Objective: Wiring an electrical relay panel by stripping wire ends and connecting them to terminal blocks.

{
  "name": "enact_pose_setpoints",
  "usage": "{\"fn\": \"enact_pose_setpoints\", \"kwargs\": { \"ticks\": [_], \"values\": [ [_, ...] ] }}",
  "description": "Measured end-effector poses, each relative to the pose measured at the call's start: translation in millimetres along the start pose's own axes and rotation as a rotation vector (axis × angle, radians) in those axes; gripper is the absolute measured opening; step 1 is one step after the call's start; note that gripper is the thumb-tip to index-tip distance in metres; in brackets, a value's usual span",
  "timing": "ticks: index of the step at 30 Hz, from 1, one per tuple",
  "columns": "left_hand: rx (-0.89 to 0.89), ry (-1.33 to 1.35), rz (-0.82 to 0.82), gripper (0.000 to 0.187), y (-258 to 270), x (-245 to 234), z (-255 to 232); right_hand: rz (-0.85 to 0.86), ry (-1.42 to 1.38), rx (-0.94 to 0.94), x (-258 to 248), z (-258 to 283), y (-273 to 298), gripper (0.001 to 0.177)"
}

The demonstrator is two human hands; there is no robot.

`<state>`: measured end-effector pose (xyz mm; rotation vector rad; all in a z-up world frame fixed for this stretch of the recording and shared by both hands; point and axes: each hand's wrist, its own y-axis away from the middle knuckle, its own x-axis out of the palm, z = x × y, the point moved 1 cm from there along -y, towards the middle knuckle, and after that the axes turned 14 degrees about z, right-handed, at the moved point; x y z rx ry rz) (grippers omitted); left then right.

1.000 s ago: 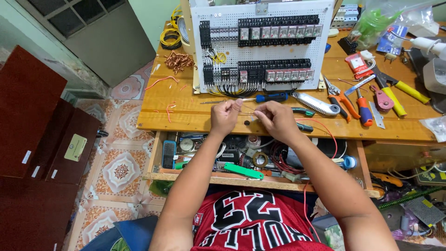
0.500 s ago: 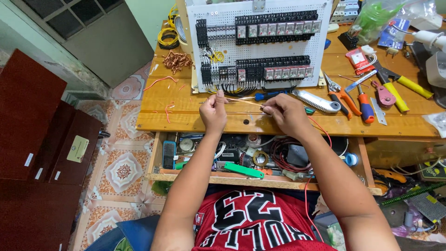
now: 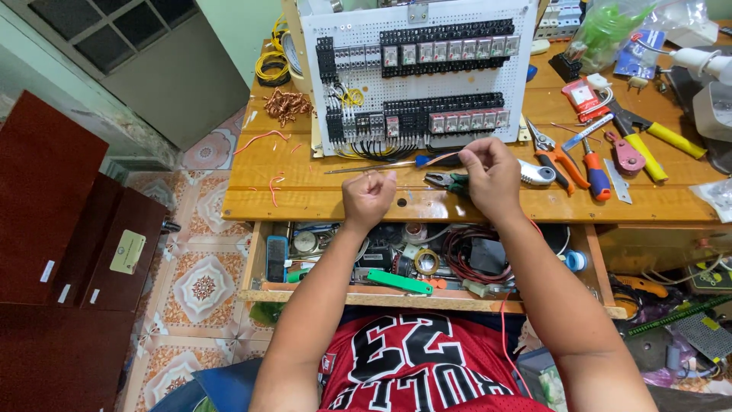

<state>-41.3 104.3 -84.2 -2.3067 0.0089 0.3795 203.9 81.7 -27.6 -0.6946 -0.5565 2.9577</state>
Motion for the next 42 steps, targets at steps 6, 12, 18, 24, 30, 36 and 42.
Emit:
{"fn": "enact_pose_setpoints", "kwargs": {
  "ticks": [6, 12, 18, 24, 30, 36, 42],
  "values": [
    [0.027, -0.002, 0.296, 0.037, -8, -5, -32, -0.059, -0.543, -0.064, 8, 10, 2, 0.005],
    [-0.01, -0.194, 0.54, 0.031, -11, -7, -41, -0.056, -0.469, -0.241, 17, 25, 10, 0.01],
    [0.007, -0.231, 0.523, 0.03, -14, -10, -39, 0.062, -0.07, -0.435, 17, 38, 13, 0.011],
    [-0.034, 0.035, 0.509, 0.041, -20, -19, -48, 0.082, 0.035, -0.484, 26, 40, 16, 0.011],
    [-0.076, 0.166, 0.566, 0.051, -21, -22, -47, 0.094, 0.123, -0.503, 28, 34, 14, 0.009],
    [-0.386, 0.526, 0.284, 0.064, -26, -32, -37, 0.021, 0.205, -0.483, 10, 19, 5, 0.013],
    [-0.29, 0.526, -0.099, 0.071, -29, -37, -29, -0.052, 0.212, -0.459, 9, 14, 3, 0.015]
  ]
}}
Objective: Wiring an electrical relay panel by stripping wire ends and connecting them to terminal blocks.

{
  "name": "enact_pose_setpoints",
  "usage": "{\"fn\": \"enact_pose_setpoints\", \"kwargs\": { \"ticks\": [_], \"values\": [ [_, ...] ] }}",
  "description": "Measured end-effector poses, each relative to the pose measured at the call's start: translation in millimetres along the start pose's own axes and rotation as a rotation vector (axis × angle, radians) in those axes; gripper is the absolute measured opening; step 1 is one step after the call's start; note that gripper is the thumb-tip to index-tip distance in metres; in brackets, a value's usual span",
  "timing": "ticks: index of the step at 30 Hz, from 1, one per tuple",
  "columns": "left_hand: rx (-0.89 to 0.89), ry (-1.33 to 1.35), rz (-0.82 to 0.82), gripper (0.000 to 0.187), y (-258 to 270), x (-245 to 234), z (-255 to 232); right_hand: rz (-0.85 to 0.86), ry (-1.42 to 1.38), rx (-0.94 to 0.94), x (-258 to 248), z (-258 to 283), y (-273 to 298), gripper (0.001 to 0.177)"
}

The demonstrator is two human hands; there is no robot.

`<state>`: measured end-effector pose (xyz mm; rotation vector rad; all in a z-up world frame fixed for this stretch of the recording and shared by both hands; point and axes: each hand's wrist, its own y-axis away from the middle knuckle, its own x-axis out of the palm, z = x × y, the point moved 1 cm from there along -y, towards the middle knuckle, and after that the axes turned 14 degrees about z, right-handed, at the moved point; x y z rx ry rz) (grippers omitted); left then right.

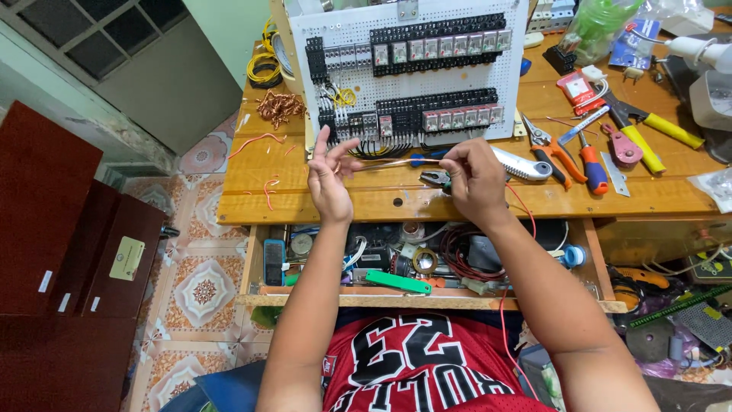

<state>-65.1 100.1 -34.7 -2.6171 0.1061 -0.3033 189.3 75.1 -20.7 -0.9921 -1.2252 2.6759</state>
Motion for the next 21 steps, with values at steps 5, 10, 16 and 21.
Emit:
{"fn": "enact_pose_setpoints", "kwargs": {
  "ticks": [5, 10, 16, 21],
  "values": [
    [-0.073, 0.13, 0.141, 0.069, 0, -9, 10, 0.049, 0.049, -0.017, 2, 0, -2, 0.014],
    [-0.256, 0.528, 0.443, 0.06, 6, 4, 8, 0.105, 0.109, -0.059, 12, -3, 1, 0.013],
    [-0.248, 0.428, 0.384, 0.061, -3, -4, -9, 0.126, 0.123, -0.054, 13, 4, 0, 0.012],
    [-0.253, 0.006, 0.377, 0.059, -3, -15, 12, 0.034, 0.005, -0.11, 0, 5, -5, 0.013]
  ]
}}
